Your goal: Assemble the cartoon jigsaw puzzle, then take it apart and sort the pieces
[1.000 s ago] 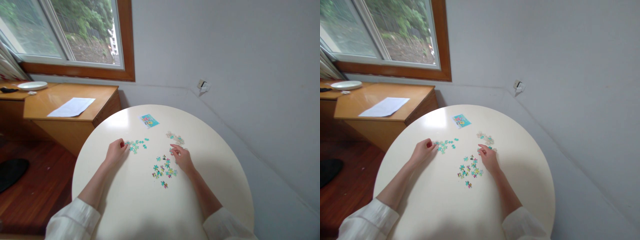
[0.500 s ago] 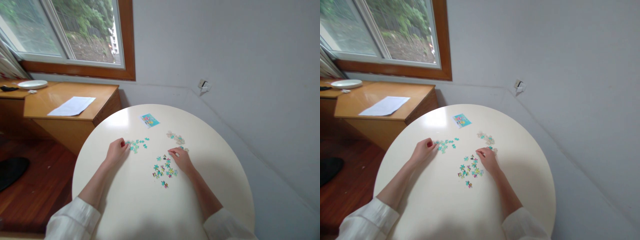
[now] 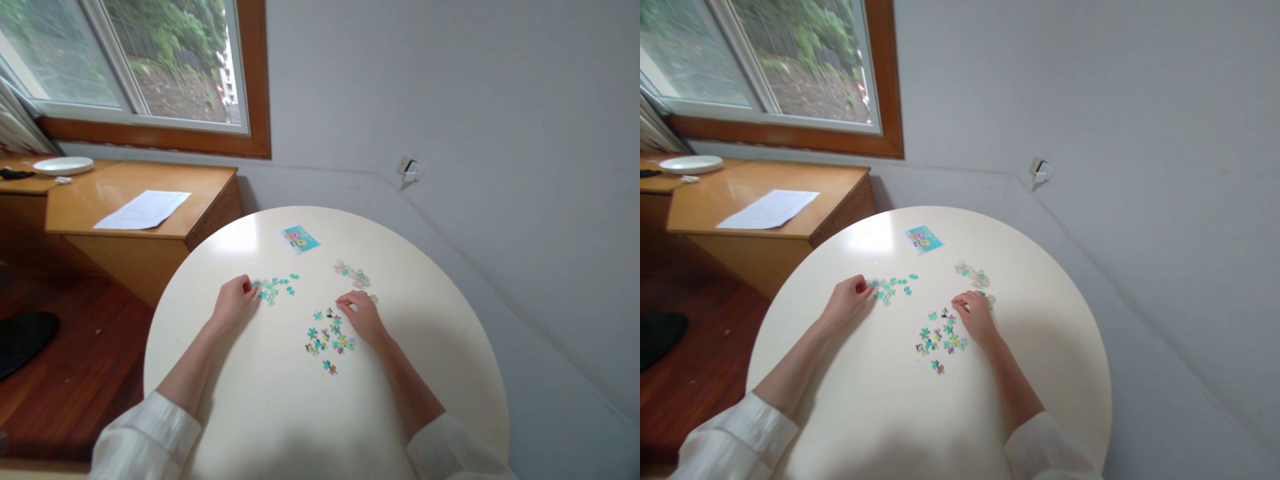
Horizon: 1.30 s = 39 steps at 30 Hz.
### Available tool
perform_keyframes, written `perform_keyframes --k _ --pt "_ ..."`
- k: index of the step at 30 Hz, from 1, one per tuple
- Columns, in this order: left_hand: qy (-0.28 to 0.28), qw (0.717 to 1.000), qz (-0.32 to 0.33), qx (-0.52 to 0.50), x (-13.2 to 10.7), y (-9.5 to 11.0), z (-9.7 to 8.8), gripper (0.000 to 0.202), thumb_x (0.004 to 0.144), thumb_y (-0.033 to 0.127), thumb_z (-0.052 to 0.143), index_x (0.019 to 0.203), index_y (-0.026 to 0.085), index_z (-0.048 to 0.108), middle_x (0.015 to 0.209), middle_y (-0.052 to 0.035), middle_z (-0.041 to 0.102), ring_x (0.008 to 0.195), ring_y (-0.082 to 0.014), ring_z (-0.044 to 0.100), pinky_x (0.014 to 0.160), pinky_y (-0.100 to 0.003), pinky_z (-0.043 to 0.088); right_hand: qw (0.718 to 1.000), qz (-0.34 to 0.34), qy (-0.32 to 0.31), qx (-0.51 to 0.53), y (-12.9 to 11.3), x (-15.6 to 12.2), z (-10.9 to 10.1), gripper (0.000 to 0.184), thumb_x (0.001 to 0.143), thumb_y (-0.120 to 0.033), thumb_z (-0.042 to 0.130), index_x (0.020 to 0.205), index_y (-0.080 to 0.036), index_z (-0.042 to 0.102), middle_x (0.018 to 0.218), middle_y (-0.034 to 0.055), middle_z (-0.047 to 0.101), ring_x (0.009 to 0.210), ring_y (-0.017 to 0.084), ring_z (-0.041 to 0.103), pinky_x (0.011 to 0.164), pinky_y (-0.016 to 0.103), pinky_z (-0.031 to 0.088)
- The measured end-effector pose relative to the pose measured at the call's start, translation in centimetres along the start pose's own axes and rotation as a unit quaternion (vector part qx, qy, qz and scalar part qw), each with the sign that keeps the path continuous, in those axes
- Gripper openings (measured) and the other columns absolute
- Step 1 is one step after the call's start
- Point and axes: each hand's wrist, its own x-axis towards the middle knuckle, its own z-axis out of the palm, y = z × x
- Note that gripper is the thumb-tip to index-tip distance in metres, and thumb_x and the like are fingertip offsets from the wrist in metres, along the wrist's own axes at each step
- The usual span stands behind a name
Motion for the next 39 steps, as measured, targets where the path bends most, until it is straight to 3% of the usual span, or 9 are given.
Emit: perform_keyframes --k 6,11,15,18,23,27,34,37,39 --pt "0.001 1.000 0.003 0.002 0.1 -0.2 0.3 0.021 0.070 0.035 0.049 0.057 0.020 0.041 0.055 0.0022 0.048 0.054 -0.0125 0.042 0.053 -0.024 0.028 0.996 0.057 0.002 -0.065 0.1 -0.1 0.2 0.010 0.077 -0.020 0.057 0.080 -0.022 0.066 0.069 0.0013 0.059 0.078 0.019 0.055 0.077 0.035 0.035" --pt "0.008 1.000 0.010 -0.010 0.0 -0.2 0.3 0.022 0.071 0.036 0.048 0.057 0.020 0.040 0.054 0.0023 0.047 0.053 -0.0122 0.041 0.052 -0.024 0.027 0.999 0.010 0.023 -0.029 0.1 -0.2 0.2 0.016 0.081 -0.022 0.051 0.074 -0.019 0.064 0.074 0.0040 0.062 0.076 0.018 0.057 0.076 0.034 0.039" --pt "0.009 1.000 0.015 -0.017 -0.1 0.0 0.3 0.023 0.071 0.036 0.048 0.057 0.020 0.040 0.054 0.0024 0.047 0.054 -0.0120 0.041 0.053 -0.024 0.028 0.998 -0.014 0.039 0.042 -0.2 -0.2 0.5 0.026 0.087 -0.026 0.041 0.088 -0.019 0.066 0.090 0.0080 0.068 0.089 0.019 0.061 0.084 0.035 0.045" --pt "0.006 1.000 0.020 -0.016 -0.1 0.1 0.3 0.023 0.072 0.035 0.048 0.057 0.020 0.039 0.054 0.0025 0.047 0.054 -0.0118 0.040 0.052 -0.024 0.028 0.998 -0.010 -0.022 0.053 -0.9 -0.5 0.8 0.035 0.089 -0.029 0.036 0.110 -0.018 0.061 0.113 0.0102 0.064 0.110 0.021 0.055 0.096 0.040 0.041" --pt "0.005 1.000 0.017 -0.018 -0.1 0.2 0.4 0.023 0.072 0.035 0.048 0.057 0.020 0.039 0.055 0.0020 0.048 0.055 -0.0117 0.040 0.052 -0.023 0.028 0.983 -0.062 -0.169 -0.023 -3.3 -1.5 0.6 0.051 0.088 -0.042 0.042 0.135 -0.024 0.040 0.142 0.0080 0.038 0.134 0.023 0.028 0.110 0.047 0.021" --pt "0.004 1.000 0.016 -0.027 -0.3 0.4 0.3 0.024 0.073 0.035 0.047 0.056 0.020 0.040 0.055 0.0023 0.047 0.054 -0.0115 0.040 0.052 -0.023 0.028 0.969 -0.090 -0.219 -0.067 -5.1 -2.1 0.2 0.061 0.084 -0.052 0.044 0.138 -0.026 0.034 0.147 0.0074 0.029 0.137 0.026 0.017 0.111 0.048 0.014" --pt "0.003 0.999 0.025 -0.031 -0.2 0.2 0.5 0.022 0.072 0.034 0.047 0.056 0.019 0.041 0.054 0.0028 0.046 0.053 -0.0110 0.038 0.052 -0.023 0.028 0.956 -0.140 -0.248 -0.062 -7.3 -3.0 0.3 0.069 0.078 -0.059 0.050 0.137 -0.026 0.036 0.148 0.0088 0.025 0.137 0.029 0.015 0.111 0.048 0.011" --pt "0.004 0.999 0.021 -0.030 -0.3 0.3 0.5 0.022 0.072 0.034 0.047 0.057 0.019 0.042 0.054 0.0027 0.047 0.054 -0.0110 0.039 0.052 -0.023 0.028 0.964 -0.168 -0.206 -0.029 -7.2 -2.6 0.3 0.056 0.081 -0.051 0.051 0.132 -0.028 0.043 0.142 0.0066 0.038 0.133 0.024 0.029 0.111 0.045 0.015" --pt "0.004 0.999 0.019 -0.027 -0.3 0.3 0.5 0.022 0.073 0.034 0.047 0.057 0.019 0.041 0.055 0.0026 0.047 0.055 -0.0111 0.040 0.052 -0.023 0.029 0.982 -0.149 -0.111 -0.022 -6.1 -2.0 0.2 0.037 0.086 -0.038 0.048 0.120 -0.026 0.055 0.129 0.0059 0.054 0.123 0.020 0.044 0.108 0.043 0.020"
